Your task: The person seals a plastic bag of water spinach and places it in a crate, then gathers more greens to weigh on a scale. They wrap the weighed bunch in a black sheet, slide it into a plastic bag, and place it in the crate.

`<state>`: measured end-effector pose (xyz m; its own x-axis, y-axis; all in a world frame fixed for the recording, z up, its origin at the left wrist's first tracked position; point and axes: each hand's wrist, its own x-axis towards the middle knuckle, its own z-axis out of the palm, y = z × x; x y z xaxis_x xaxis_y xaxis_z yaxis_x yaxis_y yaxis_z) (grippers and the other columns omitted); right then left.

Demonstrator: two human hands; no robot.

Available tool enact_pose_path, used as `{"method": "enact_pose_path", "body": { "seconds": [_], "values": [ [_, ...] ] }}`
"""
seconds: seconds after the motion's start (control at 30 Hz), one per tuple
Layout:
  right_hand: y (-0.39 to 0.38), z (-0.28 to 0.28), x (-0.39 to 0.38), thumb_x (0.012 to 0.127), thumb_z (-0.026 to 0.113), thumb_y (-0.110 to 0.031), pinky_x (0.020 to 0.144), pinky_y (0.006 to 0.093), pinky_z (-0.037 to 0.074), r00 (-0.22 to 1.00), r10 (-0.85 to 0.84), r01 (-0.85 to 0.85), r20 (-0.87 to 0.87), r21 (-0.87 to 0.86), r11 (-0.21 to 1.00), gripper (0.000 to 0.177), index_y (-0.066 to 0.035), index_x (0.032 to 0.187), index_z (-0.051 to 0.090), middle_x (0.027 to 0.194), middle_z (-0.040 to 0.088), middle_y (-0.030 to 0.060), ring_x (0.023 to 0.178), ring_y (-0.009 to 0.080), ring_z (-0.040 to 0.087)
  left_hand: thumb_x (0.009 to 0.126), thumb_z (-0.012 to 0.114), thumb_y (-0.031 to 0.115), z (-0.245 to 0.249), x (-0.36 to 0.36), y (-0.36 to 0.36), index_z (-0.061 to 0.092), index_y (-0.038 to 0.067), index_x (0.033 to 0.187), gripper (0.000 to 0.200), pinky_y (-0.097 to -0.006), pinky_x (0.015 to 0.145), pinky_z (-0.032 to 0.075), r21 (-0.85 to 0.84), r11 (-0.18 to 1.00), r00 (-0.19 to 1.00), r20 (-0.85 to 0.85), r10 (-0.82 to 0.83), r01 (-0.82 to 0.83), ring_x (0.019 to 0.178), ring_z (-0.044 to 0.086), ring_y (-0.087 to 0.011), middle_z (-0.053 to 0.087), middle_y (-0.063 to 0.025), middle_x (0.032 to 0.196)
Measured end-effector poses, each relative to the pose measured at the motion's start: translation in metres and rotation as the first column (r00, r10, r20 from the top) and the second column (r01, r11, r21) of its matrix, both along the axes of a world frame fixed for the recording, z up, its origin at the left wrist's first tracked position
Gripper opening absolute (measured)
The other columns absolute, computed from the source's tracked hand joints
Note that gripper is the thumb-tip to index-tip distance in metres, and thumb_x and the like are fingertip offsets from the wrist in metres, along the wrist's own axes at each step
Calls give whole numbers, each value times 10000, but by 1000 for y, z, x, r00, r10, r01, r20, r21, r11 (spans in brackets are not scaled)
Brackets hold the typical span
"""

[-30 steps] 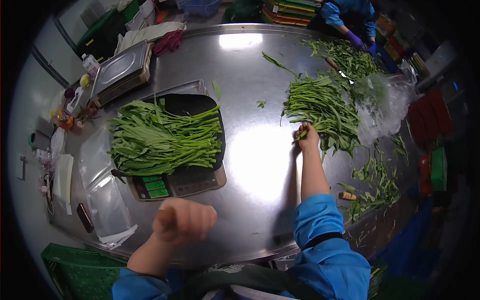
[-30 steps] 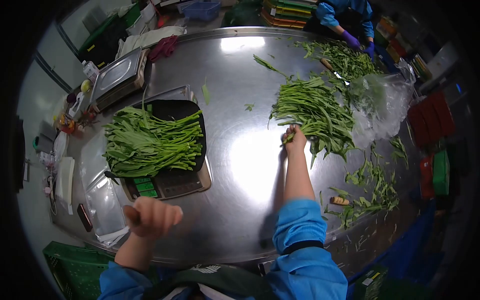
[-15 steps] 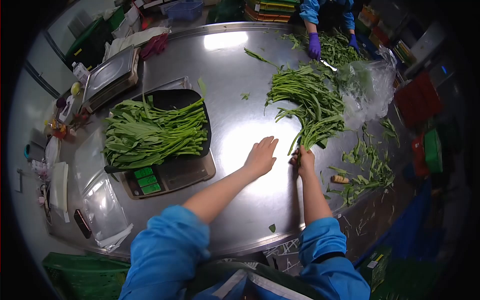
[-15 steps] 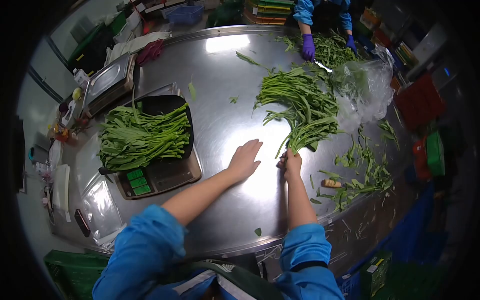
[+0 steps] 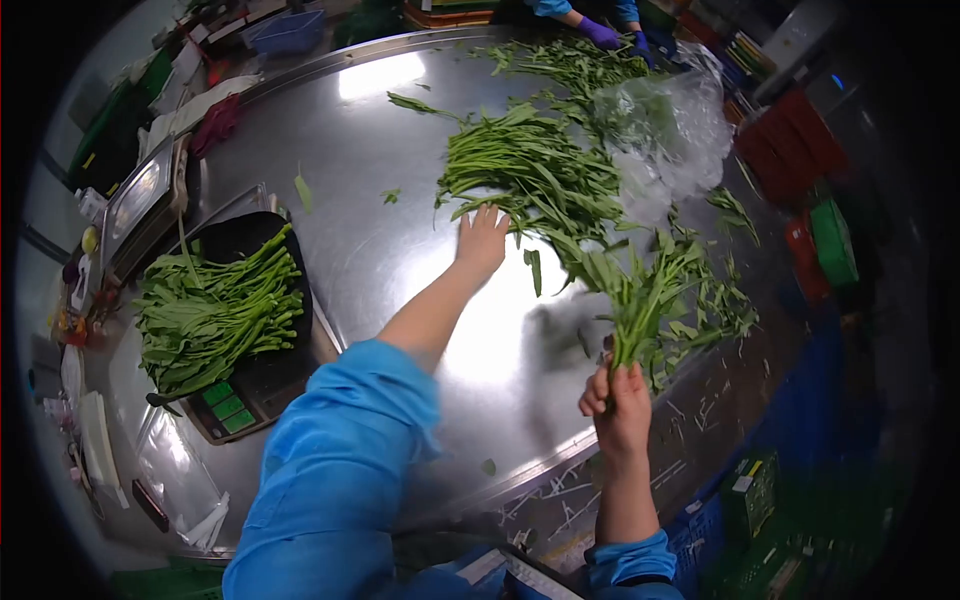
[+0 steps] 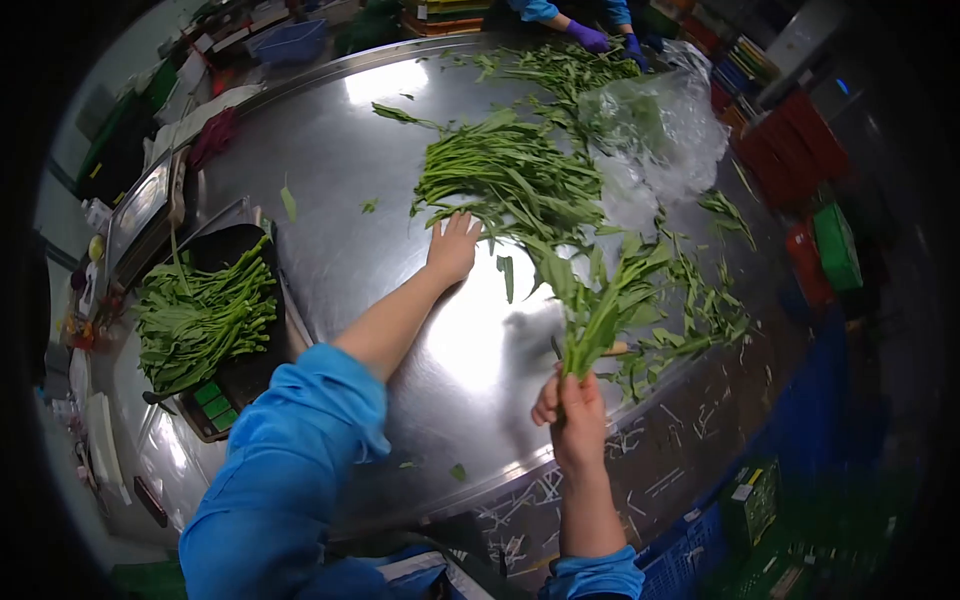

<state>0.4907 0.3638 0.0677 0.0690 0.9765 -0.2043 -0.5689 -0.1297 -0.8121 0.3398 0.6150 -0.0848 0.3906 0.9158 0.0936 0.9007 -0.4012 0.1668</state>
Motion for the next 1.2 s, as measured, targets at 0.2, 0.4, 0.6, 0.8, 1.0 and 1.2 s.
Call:
{"method": "enact_pose_path", "body": {
  "seconds": [0.2, 0.4, 0.6, 0.8, 1.0, 1.2],
  "values": [
    [-29, -30, -59, 885, 541, -150, 751, 278, 436, 970, 232, -226, 79, -72, 971, 232, 3, 1060, 534, 879, 603, 82, 820, 161, 564, 874, 550, 228, 63, -73, -195, 600, -3, 1064, 303, -291, 795, 441, -485, 599, 134, 835, 533, 637, 923, 581, -168, 631, -105, 1018],
    [-68, -119, -109, 850, 599, -132, 721, 228, 453, 781, 586, -450, 217, -455, 769, 195, -6, 999, 610, 861, 635, 27, 764, 88, 579, 865, 570, 236, 12, -121, -301, 620, -26, 954, 281, -239, 649, 457, -800, 385, 206, 518, 830, 460, 726, 596, -120, 643, -78, 837],
    [-76, -106, -126, 879, 537, -145, 702, 293, 476, 898, 440, -400, 4, -409, 820, 279, -13, 1122, 497, 793, 613, 52, 702, 144, 582, 878, 550, 256, 19, -159, -315, 572, 12, 826, 251, -244, 589, 460, -817, 484, -58, 493, 868, 314, 609, 584, -135, 603, -72, 687],
    [27, 32, -157, 937, 440, -176, 603, 233, 358, 999, -28, 33, -21, 297, 954, 336, -25, 1236, 413, 693, 373, -29, 610, 60, 351, 894, 484, 246, 14, -228, -354, 577, 20, 960, 253, -203, 430, 309, -859, 507, 18, 509, 861, 71, 453, 366, -65, 515, -23, 631],
    [128, 32, -348, 855, 511, -151, 697, 352, 440, 11, -680, -846, 733, 369, 384, 128, -65, 949, 504, 777, 586, 91, 727, 246, 571, 924, 447, 210, 30, -232, -407, 540, 49, 1146, 289, -189, 474, 328, -826, 535, -138, 517, 844, 176, 520, 401, -49, 526, -2, 700],
    [150, 26, -371, 779, 587, -154, 747, 450, 432, 53, -777, -921, 628, 331, 205, 307, -80, 1068, 514, 850, 615, 113, 787, 281, 594, 920, 447, 192, 21, -247, -427, 536, 31, 1096, 254, -208, 507, 383, -775, 597, 52, 618, 785, 206, 577, 471, -54, 556, -2, 693]
  ]
}}
